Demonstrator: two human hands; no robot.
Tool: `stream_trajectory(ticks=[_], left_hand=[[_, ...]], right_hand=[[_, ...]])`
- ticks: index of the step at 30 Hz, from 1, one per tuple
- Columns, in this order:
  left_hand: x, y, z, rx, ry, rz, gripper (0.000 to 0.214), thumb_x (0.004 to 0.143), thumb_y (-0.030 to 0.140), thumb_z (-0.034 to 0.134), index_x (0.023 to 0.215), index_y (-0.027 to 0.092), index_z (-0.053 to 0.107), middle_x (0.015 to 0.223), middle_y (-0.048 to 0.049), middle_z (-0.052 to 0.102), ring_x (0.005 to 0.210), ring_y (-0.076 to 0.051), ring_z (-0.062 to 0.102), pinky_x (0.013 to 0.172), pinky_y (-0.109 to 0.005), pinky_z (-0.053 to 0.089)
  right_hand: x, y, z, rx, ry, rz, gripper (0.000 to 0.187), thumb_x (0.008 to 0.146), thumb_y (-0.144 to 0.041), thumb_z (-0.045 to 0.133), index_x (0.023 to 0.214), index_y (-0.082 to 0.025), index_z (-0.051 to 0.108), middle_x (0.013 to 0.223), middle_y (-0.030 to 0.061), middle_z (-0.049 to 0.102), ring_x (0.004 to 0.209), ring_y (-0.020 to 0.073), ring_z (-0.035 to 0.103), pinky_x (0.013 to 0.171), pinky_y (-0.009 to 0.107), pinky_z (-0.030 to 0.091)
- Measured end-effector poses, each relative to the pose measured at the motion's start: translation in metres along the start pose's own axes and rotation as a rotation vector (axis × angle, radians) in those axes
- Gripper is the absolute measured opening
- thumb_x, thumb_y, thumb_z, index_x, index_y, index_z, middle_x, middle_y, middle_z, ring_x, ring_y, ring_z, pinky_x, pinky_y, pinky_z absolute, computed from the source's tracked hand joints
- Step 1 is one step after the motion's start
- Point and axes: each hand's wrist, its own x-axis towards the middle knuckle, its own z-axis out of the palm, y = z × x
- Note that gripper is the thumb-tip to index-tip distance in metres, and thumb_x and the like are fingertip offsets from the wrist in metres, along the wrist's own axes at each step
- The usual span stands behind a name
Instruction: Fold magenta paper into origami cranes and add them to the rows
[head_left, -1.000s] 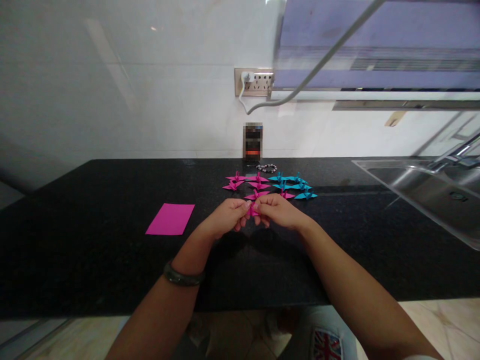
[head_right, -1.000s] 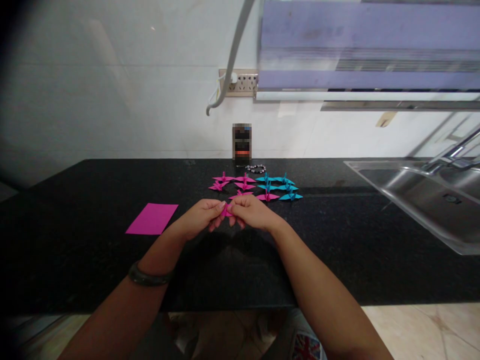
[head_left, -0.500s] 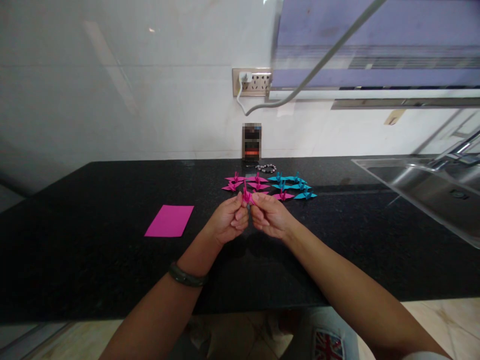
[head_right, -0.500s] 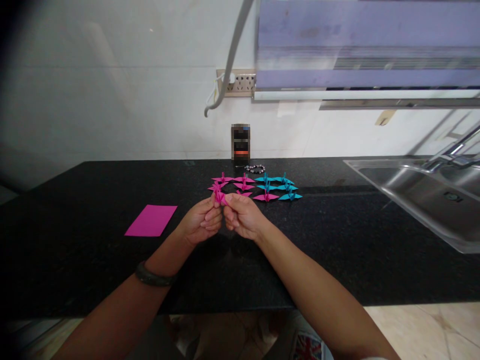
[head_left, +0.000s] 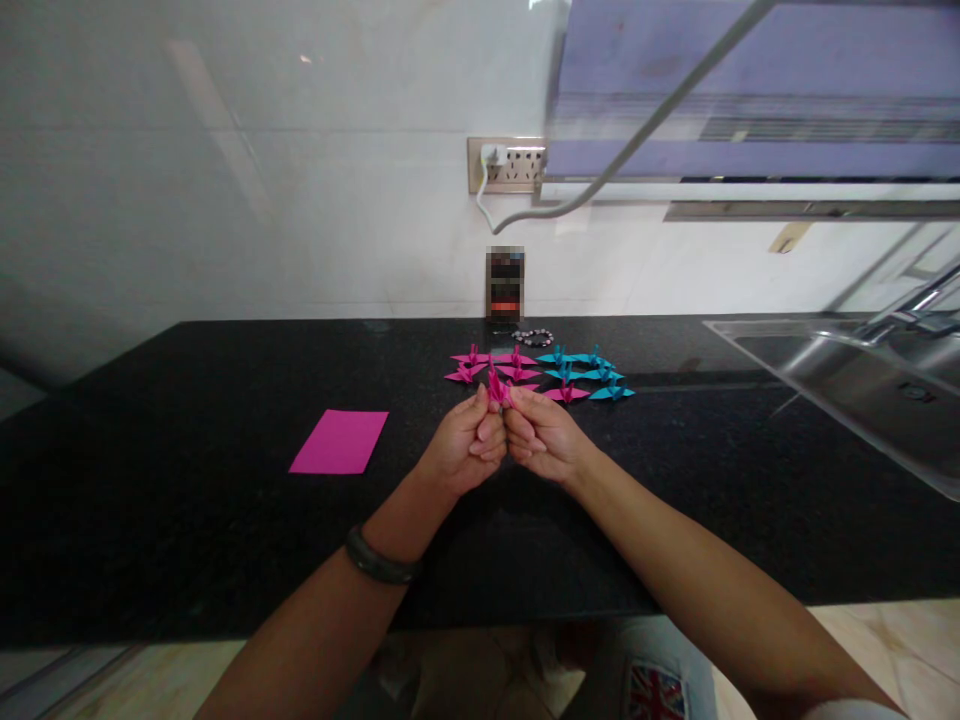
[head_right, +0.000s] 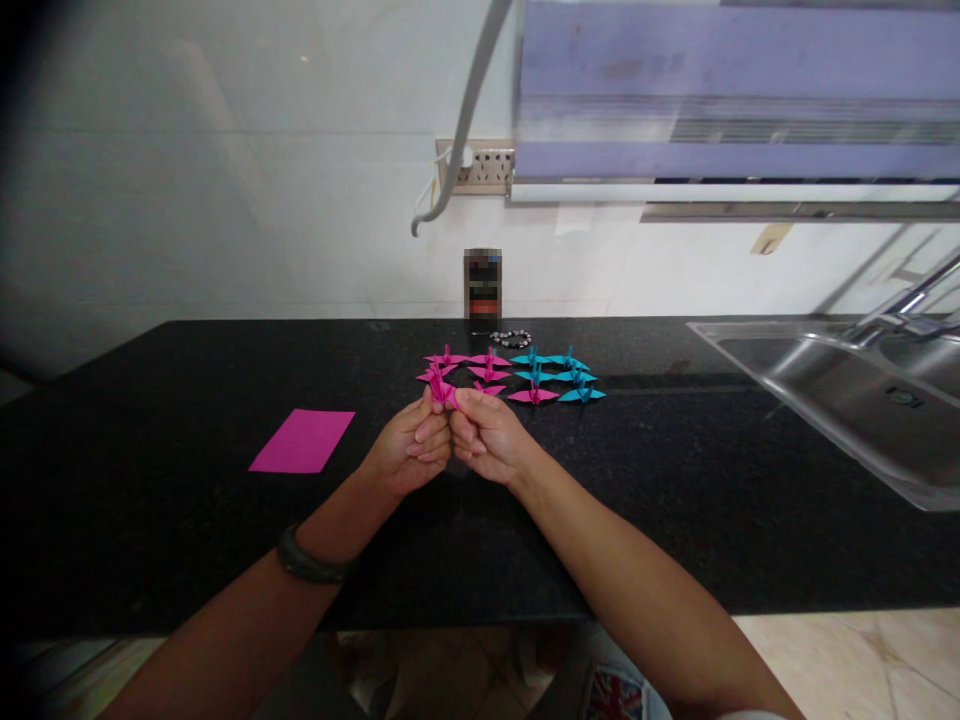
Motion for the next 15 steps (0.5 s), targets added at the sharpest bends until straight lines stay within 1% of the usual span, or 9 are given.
stream_trajectory(ticks=[11,13,15], left_hand=[[-0.0009,-0.002,0.0029,0.029,0.031,0.015,0.03,0.09,0.028,0.034,0.068,0.014,0.05,0.039,0.0073,0.036,0.027,0.0,0.023,0.031,-0.011,0.02],[-0.0003,-0.0026,0.0024,0.063,0.031,0.028,0.028,0.088,0.03,0.037,0.069,0.014,0.049,0.039,0.0079,0.035,0.027,0.0,0.022,0.031,-0.012,0.02],[0.0005,-0.0019,0.0011,0.148,0.028,0.051,0.027,0.086,0.034,0.041,0.068,0.015,0.049,0.039,0.008,0.036,0.028,-0.001,0.024,0.031,-0.013,0.02]], right_hand=[[0.0001,-0.0007,0.0009,-0.047,0.047,0.024,0.025,0.079,-0.04,0.053,0.07,-0.018,0.047,0.031,-0.0111,0.033,0.027,0.0032,0.018,0.03,0.015,0.021],[0.0004,-0.0003,0.0,-0.079,0.062,0.021,0.026,0.078,-0.042,0.053,0.071,-0.018,0.047,0.032,-0.0114,0.032,0.027,0.0033,0.018,0.031,0.015,0.021],[0.0006,-0.0015,-0.0024,-0.125,0.053,0.015,0.026,0.079,-0.043,0.052,0.072,-0.018,0.048,0.033,-0.0116,0.033,0.027,0.0033,0.018,0.031,0.015,0.022]])
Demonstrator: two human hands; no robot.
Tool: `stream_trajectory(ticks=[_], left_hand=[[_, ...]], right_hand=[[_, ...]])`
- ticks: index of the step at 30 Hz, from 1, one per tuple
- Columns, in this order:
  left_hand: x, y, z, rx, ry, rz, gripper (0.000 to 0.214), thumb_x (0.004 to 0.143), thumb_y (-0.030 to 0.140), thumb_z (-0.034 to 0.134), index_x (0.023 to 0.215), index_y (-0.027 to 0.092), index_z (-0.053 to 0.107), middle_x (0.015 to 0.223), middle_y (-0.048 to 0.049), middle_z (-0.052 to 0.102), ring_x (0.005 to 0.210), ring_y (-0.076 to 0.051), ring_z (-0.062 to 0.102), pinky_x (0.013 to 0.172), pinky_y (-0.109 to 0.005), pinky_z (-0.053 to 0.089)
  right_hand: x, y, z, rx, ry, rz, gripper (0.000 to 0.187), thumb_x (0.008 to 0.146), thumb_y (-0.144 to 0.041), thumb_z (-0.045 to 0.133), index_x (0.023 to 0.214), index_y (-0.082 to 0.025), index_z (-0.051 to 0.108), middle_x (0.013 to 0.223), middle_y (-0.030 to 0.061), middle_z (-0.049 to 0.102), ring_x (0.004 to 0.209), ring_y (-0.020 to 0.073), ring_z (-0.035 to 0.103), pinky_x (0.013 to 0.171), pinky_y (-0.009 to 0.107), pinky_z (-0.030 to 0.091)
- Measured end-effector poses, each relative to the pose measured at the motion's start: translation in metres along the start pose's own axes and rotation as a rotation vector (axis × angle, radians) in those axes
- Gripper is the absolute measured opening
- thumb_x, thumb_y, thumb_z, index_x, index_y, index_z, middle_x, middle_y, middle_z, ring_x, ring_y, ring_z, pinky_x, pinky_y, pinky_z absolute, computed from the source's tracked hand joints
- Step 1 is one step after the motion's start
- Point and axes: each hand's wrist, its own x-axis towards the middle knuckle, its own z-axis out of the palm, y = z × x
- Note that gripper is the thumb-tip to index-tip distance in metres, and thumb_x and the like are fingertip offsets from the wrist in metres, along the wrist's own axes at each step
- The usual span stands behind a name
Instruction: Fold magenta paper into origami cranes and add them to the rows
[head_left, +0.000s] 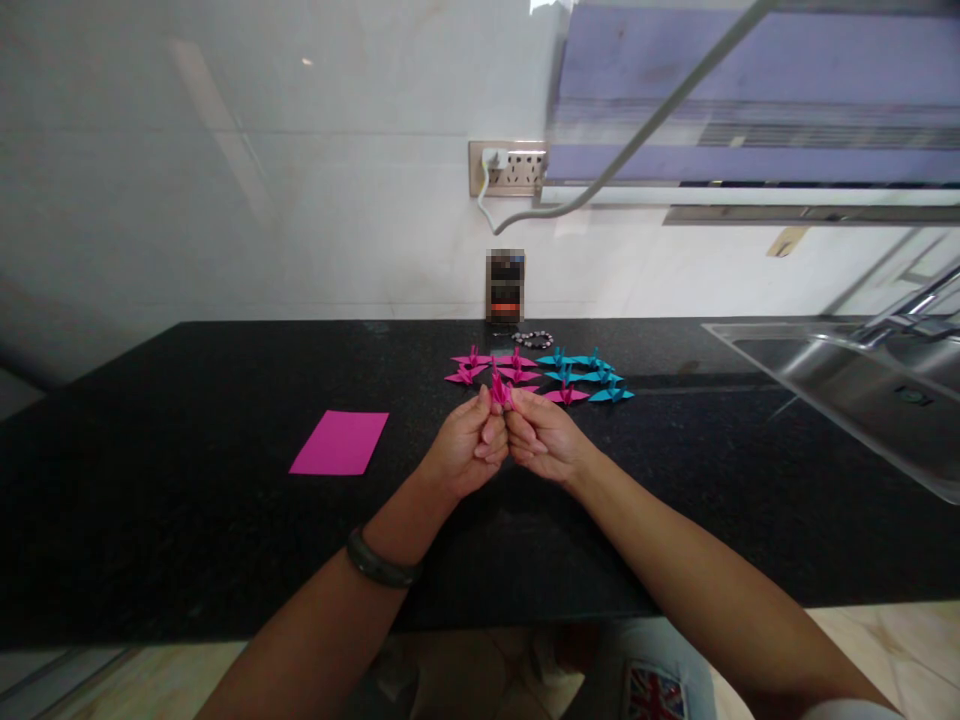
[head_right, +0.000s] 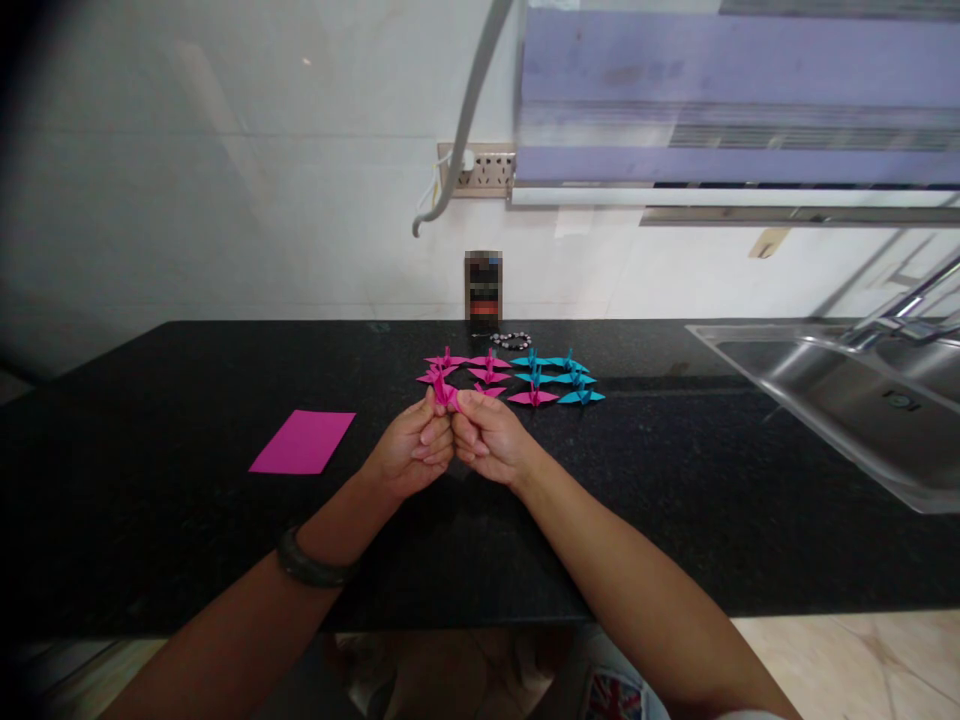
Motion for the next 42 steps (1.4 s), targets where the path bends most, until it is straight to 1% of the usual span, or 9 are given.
stream_trajectory(ticks=[3,7,10,12,15,22,28,33,42], left_hand=[[0.001,0.005,-0.004,0.285,0.016,0.062,0.03,0.081,0.041,0.048,0.066,0.015,0.05,0.041,0.0056,0.042,0.031,-0.004,0.033,0.033,-0.016,0.025],[0.002,0.016,-0.011,0.701,0.091,0.207,0.031,0.075,0.04,0.056,0.06,0.013,0.055,0.048,0.0018,0.05,0.039,-0.006,0.042,0.04,-0.018,0.031],[0.003,0.022,-0.013,0.823,0.176,0.253,0.025,0.071,0.037,0.061,0.062,0.013,0.058,0.05,0.0011,0.052,0.041,-0.007,0.044,0.041,-0.019,0.033],[0.003,0.022,-0.014,0.807,0.201,0.26,0.024,0.07,0.036,0.062,0.063,0.013,0.059,0.05,0.0012,0.052,0.041,-0.007,0.044,0.042,-0.019,0.033],[0.004,0.021,-0.017,0.691,0.167,0.236,0.024,0.071,0.035,0.061,0.061,0.013,0.057,0.052,0.0008,0.053,0.042,-0.006,0.045,0.043,-0.019,0.034],[0.006,0.015,-0.02,0.359,0.094,0.093,0.022,0.072,0.029,0.061,0.061,0.012,0.052,0.053,0.0015,0.051,0.043,-0.005,0.045,0.043,-0.018,0.035],[0.008,0.015,-0.022,0.1,0.136,-0.039,0.016,0.07,0.022,0.064,0.069,0.012,0.052,0.056,0.0034,0.05,0.044,-0.003,0.045,0.043,-0.015,0.036],[0.01,0.016,-0.027,0.054,0.184,-0.051,0.014,0.07,0.02,0.062,0.068,0.013,0.051,0.054,0.004,0.049,0.043,-0.003,0.045,0.042,-0.015,0.035],[0.013,0.015,-0.028,0.057,0.239,0.01,0.018,0.067,0.019,0.065,0.064,0.014,0.048,0.05,0.0055,0.046,0.04,-0.003,0.042,0.039,-0.014,0.031]], right_hand=[[-0.001,-0.006,-0.007,-0.135,-0.026,-0.016,0.028,0.08,-0.044,0.05,0.073,-0.017,0.048,0.035,-0.0106,0.038,0.027,0.0037,0.023,0.032,0.017,0.025],[-0.003,-0.019,-0.018,-0.346,-0.007,-0.067,0.028,0.077,-0.041,0.056,0.067,-0.016,0.049,0.04,-0.008,0.045,0.032,0.0046,0.034,0.036,0.018,0.031],[-0.004,-0.026,-0.025,-0.465,0.032,-0.069,0.03,0.075,-0.042,0.057,0.064,-0.015,0.049,0.045,-0.0058,0.049,0.037,0.0049,0.039,0.038,0.018,0.032],[-0.004,-0.027,-0.029,-0.472,0.051,-0.076,0.03,0.075,-0.042,0.057,0.065,-0.015,0.05,0.046,-0.0055,0.049,0.038,0.0054,0.04,0.039,0.018,0.032],[-0.003,-0.027,-0.033,-0.453,0.043,-0.076,0.031,0.076,-0.043,0.055,0.065,-0.015,0.049,0.046,-0.0053,0.048,0.038,0.006,0.039,0.04,0.019,0.034],[-0.001,-0.024,-0.035,-0.393,0.058,-0.066,0.029,0.076,-0.042,0.056,0.063,-0.016,0.049,0.042,-0.0065,0.045,0.035,0.0061,0.036,0.038,0.02,0.032],[0.001,-0.025,-0.035,-0.239,0.108,0.029,0.029,0.074,-0.039,0.058,0.06,-0.016,0.046,0.04,-0.0076,0.044,0.032,0.0041,0.03,0.035,0.018,0.029],[0.001,-0.027,-0.039,-0.134,0.084,0.131,0.025,0.071,-0.033,0.063,0.062,-0.014,0.048,0.046,-0.007,0.047,0.034,0.0026,0.032,0.035,0.017,0.028],[0.004,-0.028,-0.046,-0.17,0.142,0.106,0.026,0.068,-0.03,0.065,0.057,-0.015,0.047,0.039,-0.0079,0.043,0.031,0.0026,0.028,0.032,0.017,0.022]])
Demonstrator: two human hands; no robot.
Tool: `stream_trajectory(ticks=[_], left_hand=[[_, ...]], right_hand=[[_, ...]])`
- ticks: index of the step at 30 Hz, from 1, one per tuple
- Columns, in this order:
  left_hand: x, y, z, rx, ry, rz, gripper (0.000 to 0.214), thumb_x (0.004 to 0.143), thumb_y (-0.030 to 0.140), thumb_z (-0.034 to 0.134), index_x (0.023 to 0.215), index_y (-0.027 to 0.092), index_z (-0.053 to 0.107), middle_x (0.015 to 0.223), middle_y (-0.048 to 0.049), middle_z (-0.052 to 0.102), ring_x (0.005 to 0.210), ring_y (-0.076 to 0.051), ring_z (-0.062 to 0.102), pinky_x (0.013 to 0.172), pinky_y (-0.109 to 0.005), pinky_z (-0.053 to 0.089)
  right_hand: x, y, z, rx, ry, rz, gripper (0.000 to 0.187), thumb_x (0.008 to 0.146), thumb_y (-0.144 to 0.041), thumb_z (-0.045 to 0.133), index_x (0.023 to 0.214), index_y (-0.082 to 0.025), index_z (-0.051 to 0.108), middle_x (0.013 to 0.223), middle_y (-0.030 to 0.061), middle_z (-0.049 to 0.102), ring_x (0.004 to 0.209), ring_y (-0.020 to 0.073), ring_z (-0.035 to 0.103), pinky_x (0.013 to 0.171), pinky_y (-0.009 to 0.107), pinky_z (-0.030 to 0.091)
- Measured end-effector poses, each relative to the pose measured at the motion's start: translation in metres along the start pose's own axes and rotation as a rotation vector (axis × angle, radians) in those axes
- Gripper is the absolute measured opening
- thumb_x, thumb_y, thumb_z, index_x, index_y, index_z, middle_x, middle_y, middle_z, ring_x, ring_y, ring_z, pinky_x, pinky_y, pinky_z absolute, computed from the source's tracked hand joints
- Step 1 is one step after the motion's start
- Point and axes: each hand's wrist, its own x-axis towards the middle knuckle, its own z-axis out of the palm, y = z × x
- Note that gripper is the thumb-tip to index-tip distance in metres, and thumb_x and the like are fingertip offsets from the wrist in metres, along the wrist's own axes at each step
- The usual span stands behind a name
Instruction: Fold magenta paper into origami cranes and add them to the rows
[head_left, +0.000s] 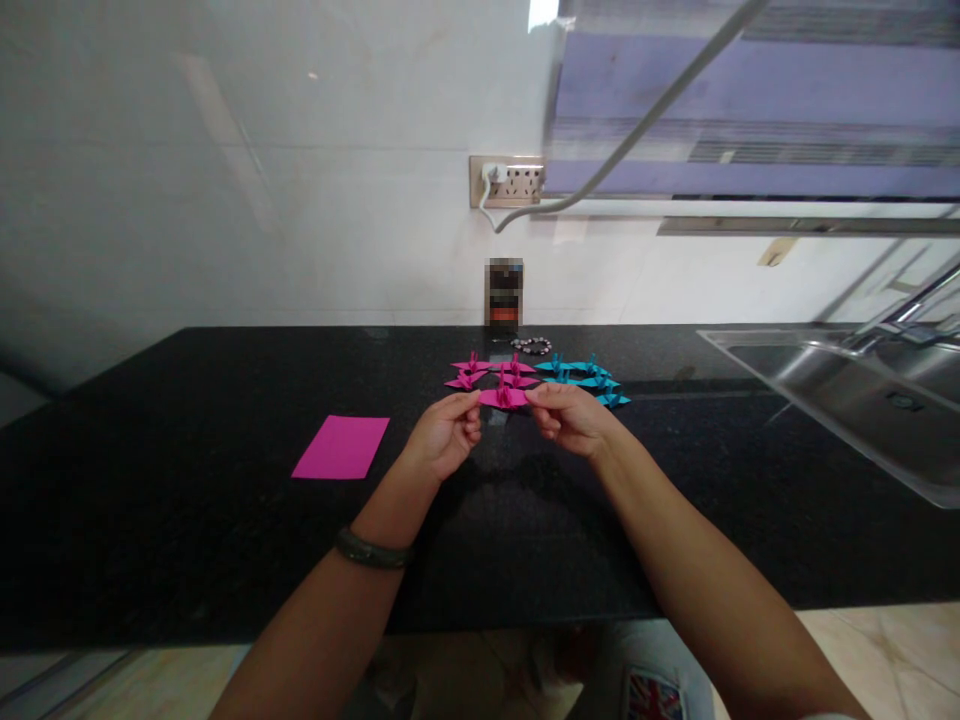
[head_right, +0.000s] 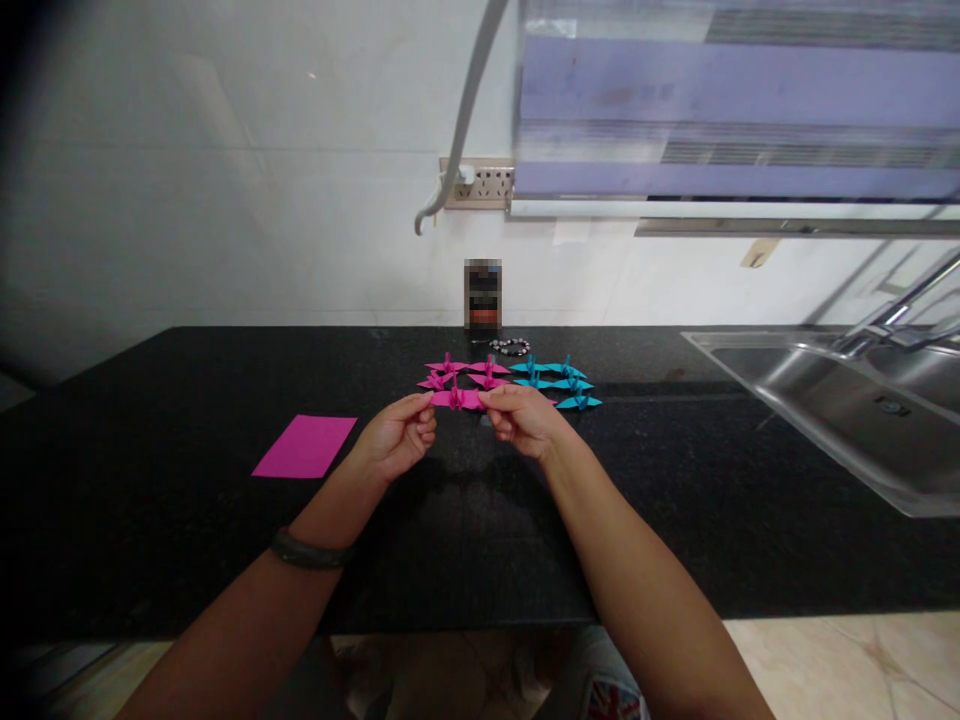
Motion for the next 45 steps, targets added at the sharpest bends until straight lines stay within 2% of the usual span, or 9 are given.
stream_trajectory(ticks=[7,11,13,17,24,29,33,39,45], left_hand=[[0.001,0.006,0.0,-0.114,0.029,-0.071,0.018,0.073,0.019,0.055,0.06,0.015,0.043,0.043,0.0069,0.037,0.036,-0.004,0.037,0.037,-0.016,0.029],[0.002,0.008,-0.003,-0.064,0.035,-0.16,0.023,0.071,0.018,0.053,0.053,0.016,0.038,0.038,0.008,0.029,0.032,-0.004,0.03,0.034,-0.016,0.024],[0.003,0.007,-0.004,-0.014,0.02,-0.226,0.026,0.07,0.019,0.053,0.05,0.017,0.036,0.037,0.008,0.027,0.031,-0.004,0.027,0.033,-0.017,0.023],[0.004,0.003,-0.006,0.016,-0.01,-0.268,0.022,0.067,0.018,0.054,0.051,0.015,0.04,0.038,0.0077,0.029,0.031,-0.003,0.027,0.032,-0.016,0.021],[0.002,0.001,-0.002,0.101,-0.01,-0.319,0.024,0.066,0.017,0.053,0.048,0.015,0.039,0.037,0.0074,0.028,0.03,-0.003,0.026,0.032,-0.017,0.019],[0.005,0.0,-0.004,0.108,0.057,-0.234,0.023,0.068,0.027,0.058,0.054,0.015,0.044,0.038,0.0075,0.031,0.032,-0.004,0.03,0.035,-0.018,0.022],[0.009,0.001,-0.007,0.1,0.162,-0.111,0.021,0.069,0.028,0.057,0.057,0.015,0.045,0.039,0.0078,0.03,0.033,-0.004,0.03,0.035,-0.017,0.022],[0.01,0.004,-0.01,0.13,0.251,0.001,0.02,0.068,0.027,0.057,0.057,0.015,0.046,0.039,0.0079,0.03,0.033,-0.005,0.031,0.036,-0.017,0.023],[0.009,0.006,-0.011,0.152,0.316,0.106,0.018,0.066,0.026,0.058,0.058,0.015,0.047,0.041,0.0075,0.034,0.035,-0.004,0.033,0.036,-0.017,0.025]], right_hand=[[-0.003,-0.002,0.0,-0.257,0.063,-0.006,0.029,0.071,-0.041,0.06,0.064,-0.013,0.058,0.039,-0.0047,0.047,0.03,0.0047,0.033,0.032,0.018,0.025],[-0.006,-0.006,0.004,-0.421,0.227,-0.279,0.032,0.073,-0.044,0.058,0.06,-0.015,0.057,0.044,-0.0049,0.046,0.037,0.0046,0.037,0.036,0.018,0.029],[-0.01,-0.01,0.009,-0.414,0.168,-0.376,0.022,0.071,-0.038,0.062,0.072,-0.016,0.06,0.052,-0.0054,0.048,0.043,0.0049,0.041,0.041,0.018,0.034],[-0.015,-0.013,0.017,-0.431,-0.017,-0.368,0.034,0.064,-0.031,0.07,0.094,-0.018,0.061,0.066,-0.0035,0.052,0.054,0.0071,0.046,0.047,0.02,0.039],[-0.011,-0.003,0.017,-0.529,-0.059,-0.335,0.022,0.067,-0.033,0.067,0.077,-0.014,0.061,0.063,-0.002,0.055,0.052,0.0068,0.045,0.048,0.02,0.037],[-0.011,-0.002,0.019,-0.548,-0.04,-0.305,0.019,0.069,-0.033,0.064,0.071,-0.015,0.057,0.06,-0.0025,0.055,0.048,0.006,0.044,0.047,0.02,0.036],[-0.008,-0.003,0.017,-0.576,0.097,-0.309,0.018,0.068,-0.032,0.062,0.069,-0.015,0.055,0.06,-0.0019,0.058,0.045,0.0068,0.045,0.045,0.021,0.036],[0.002,-0.004,0.0,-0.732,0.577,-0.438,0.018,0.069,-0.032,0.056,0.062,-0.015,0.056,0.053,-0.0014,0.055,0.046,0.0091,0.044,0.046,0.022,0.033],[0.0,-0.008,-0.015,-0.829,0.733,-0.52,0.025,0.07,-0.037,0.054,0.058,-0.015,0.056,0.048,-0.0023,0.048,0.047,0.0095,0.04,0.046,0.022,0.03]])
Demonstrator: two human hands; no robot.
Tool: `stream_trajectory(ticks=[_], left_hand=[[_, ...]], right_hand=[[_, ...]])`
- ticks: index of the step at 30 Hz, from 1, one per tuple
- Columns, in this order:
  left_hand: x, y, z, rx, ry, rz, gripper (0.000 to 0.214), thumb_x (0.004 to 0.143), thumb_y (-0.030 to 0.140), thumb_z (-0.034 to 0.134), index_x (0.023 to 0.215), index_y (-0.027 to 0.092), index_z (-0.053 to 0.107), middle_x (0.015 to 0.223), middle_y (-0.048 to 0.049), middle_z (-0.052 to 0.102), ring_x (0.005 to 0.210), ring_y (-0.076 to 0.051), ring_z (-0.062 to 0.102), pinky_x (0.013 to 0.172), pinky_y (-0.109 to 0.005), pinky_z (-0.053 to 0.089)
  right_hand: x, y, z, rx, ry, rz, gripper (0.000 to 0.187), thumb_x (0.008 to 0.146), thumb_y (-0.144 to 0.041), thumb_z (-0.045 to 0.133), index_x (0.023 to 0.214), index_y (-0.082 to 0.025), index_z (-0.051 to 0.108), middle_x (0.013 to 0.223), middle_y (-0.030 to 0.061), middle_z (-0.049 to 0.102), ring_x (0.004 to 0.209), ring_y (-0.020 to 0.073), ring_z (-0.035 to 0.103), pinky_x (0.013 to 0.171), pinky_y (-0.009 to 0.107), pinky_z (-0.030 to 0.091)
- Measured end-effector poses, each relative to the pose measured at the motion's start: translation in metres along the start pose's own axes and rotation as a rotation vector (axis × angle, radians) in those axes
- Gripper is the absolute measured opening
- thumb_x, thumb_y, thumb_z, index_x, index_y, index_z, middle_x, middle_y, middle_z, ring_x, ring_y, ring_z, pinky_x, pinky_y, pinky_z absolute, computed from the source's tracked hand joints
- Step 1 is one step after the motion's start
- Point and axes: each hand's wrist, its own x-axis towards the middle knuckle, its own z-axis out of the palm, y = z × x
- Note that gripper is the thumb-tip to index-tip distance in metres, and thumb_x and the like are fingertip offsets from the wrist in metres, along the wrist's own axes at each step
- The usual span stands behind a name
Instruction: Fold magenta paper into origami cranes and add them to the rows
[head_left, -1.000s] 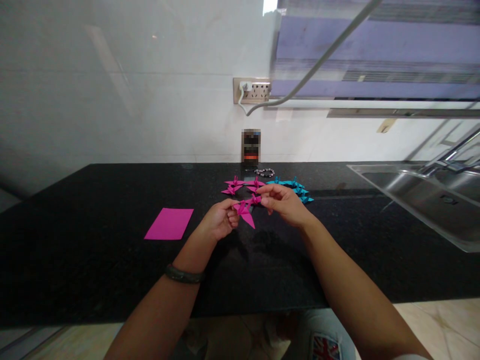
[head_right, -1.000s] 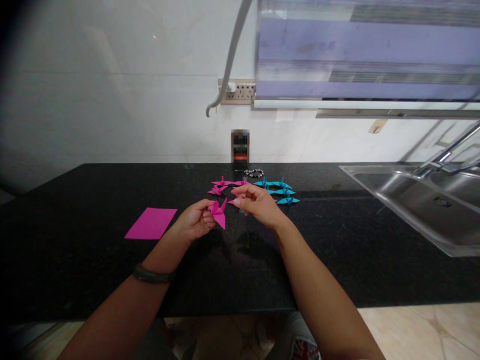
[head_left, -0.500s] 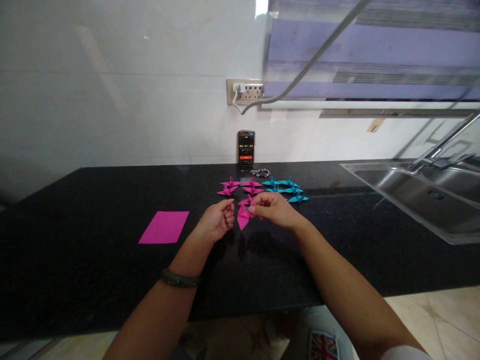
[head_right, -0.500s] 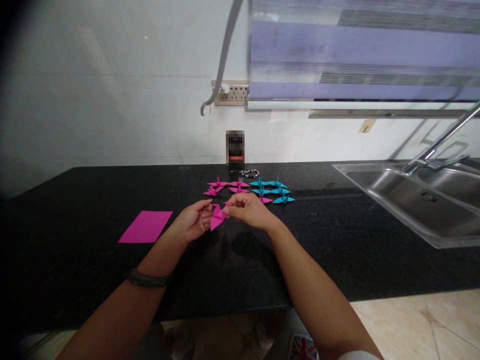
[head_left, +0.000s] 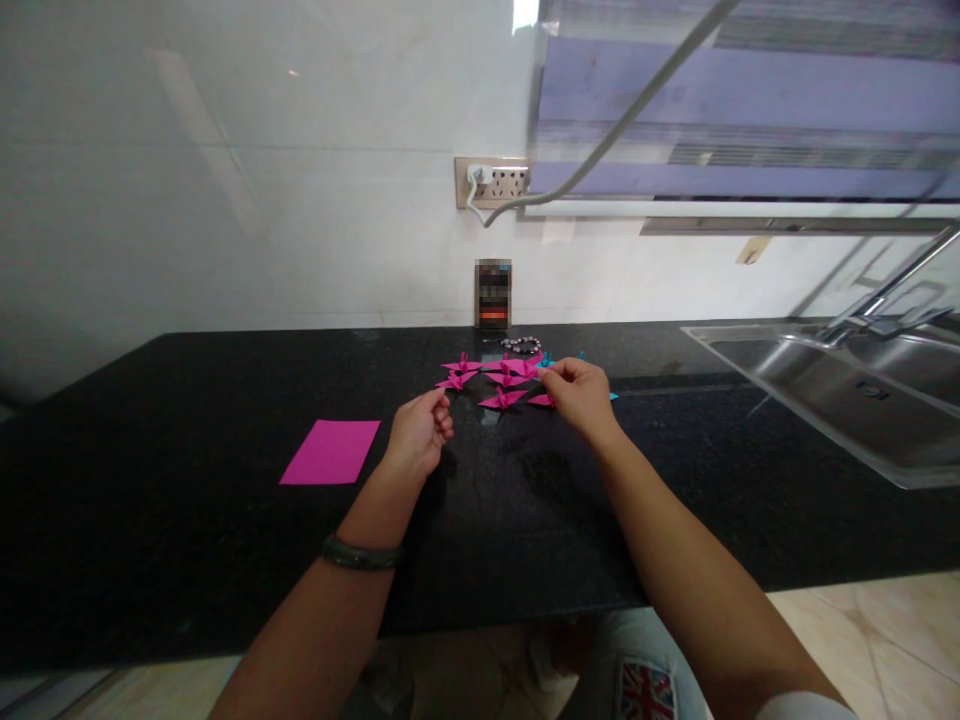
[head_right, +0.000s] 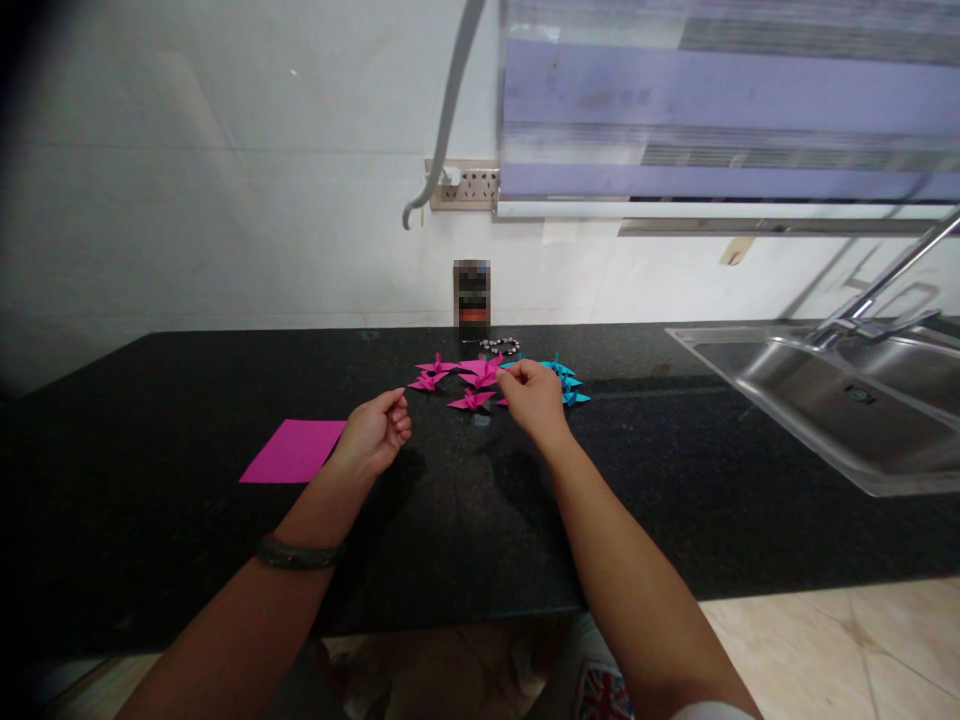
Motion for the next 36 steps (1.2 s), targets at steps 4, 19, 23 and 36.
stream_trajectory(ticks=[4,19,23,36], left_hand=[[-0.002,0.001,0.001,0.017,0.017,0.037,0.018,0.065,0.027,0.059,0.058,0.015,0.047,0.041,0.0076,0.035,0.035,-0.005,0.034,0.036,-0.017,0.025],[-0.063,0.057,0.011,-0.107,-0.037,0.395,0.02,0.07,0.027,0.057,0.056,0.016,0.047,0.044,0.0065,0.034,0.038,-0.005,0.037,0.039,-0.019,0.029],[-0.088,0.068,-0.02,0.015,0.036,0.43,0.02,0.071,0.026,0.057,0.056,0.017,0.049,0.044,0.0056,0.035,0.04,-0.006,0.037,0.041,-0.019,0.03],[-0.117,0.057,-0.154,1.029,0.304,0.388,0.028,0.071,0.045,0.054,0.065,0.019,0.063,0.05,0.0,0.054,0.049,-0.014,0.049,0.049,-0.023,0.035]], right_hand=[[0.005,0.002,-0.011,-0.058,0.108,0.021,0.026,0.069,-0.038,0.054,0.059,-0.015,0.058,0.05,-0.0013,0.049,0.048,0.0105,0.04,0.047,0.023,0.031],[-0.02,-0.043,0.078,-0.493,-0.274,0.006,0.023,0.076,-0.035,0.05,0.071,-0.018,0.064,0.074,0.0052,0.066,0.071,0.0167,0.059,0.063,0.025,0.04],[-0.02,-0.041,0.097,-0.632,-0.294,0.085,0.023,0.078,-0.032,0.047,0.081,-0.019,0.066,0.087,0.008,0.067,0.082,0.0203,0.061,0.069,0.027,0.042],[-0.015,-0.028,0.115,-0.698,-0.314,0.122,0.027,0.078,-0.034,0.046,0.089,-0.018,0.066,0.095,0.0119,0.066,0.086,0.0236,0.061,0.07,0.031,0.044]])
